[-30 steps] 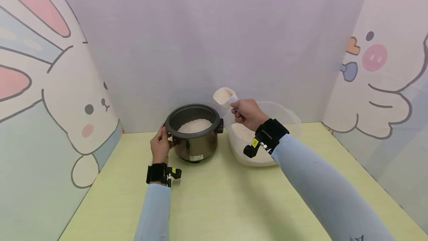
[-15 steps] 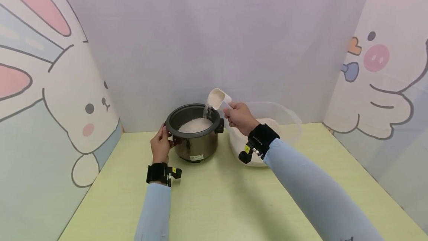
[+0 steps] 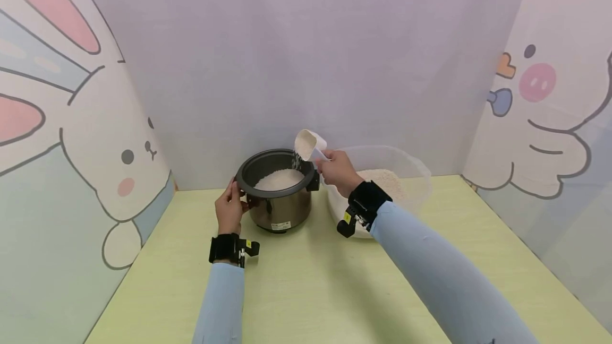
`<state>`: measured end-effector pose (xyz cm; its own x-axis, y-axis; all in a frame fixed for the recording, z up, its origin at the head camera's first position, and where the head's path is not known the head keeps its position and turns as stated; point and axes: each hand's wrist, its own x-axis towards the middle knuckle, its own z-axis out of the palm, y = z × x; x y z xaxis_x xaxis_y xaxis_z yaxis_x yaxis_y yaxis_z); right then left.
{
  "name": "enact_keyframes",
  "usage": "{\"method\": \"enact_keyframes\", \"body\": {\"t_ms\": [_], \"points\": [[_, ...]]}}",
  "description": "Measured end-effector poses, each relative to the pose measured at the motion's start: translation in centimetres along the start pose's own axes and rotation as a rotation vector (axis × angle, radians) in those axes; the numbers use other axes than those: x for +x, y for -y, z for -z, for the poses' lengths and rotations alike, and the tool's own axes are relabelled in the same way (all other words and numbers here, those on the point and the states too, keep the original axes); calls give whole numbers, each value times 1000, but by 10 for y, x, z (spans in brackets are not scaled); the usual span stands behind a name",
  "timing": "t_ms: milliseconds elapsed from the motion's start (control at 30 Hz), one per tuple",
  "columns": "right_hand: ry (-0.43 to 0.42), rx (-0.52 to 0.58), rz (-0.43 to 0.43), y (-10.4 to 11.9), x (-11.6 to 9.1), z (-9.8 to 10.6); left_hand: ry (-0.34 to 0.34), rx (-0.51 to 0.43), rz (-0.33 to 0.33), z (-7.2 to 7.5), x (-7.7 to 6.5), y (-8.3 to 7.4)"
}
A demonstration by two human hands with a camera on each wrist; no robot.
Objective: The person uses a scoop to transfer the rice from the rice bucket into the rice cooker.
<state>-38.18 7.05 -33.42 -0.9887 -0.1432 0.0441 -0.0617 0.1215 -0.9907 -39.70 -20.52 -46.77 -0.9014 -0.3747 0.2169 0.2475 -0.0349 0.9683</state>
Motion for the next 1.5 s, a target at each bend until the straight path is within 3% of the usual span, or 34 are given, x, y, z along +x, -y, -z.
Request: {"method": "enact_keyframes", "body": {"t_ms": [333, 800, 1067, 1500], "points": [[73, -151, 63, -4, -4, -15, -1, 4, 2, 0, -1, -3], [106, -233, 132, -2, -11, -30, 6, -2, -5, -1, 0, 0], [116, -512, 326, -6, -11, -32, 2, -8, 2, 0, -1, 1], [101, -718, 420, -17, -8, -30, -13, 17, 15, 0, -1, -1]]}}
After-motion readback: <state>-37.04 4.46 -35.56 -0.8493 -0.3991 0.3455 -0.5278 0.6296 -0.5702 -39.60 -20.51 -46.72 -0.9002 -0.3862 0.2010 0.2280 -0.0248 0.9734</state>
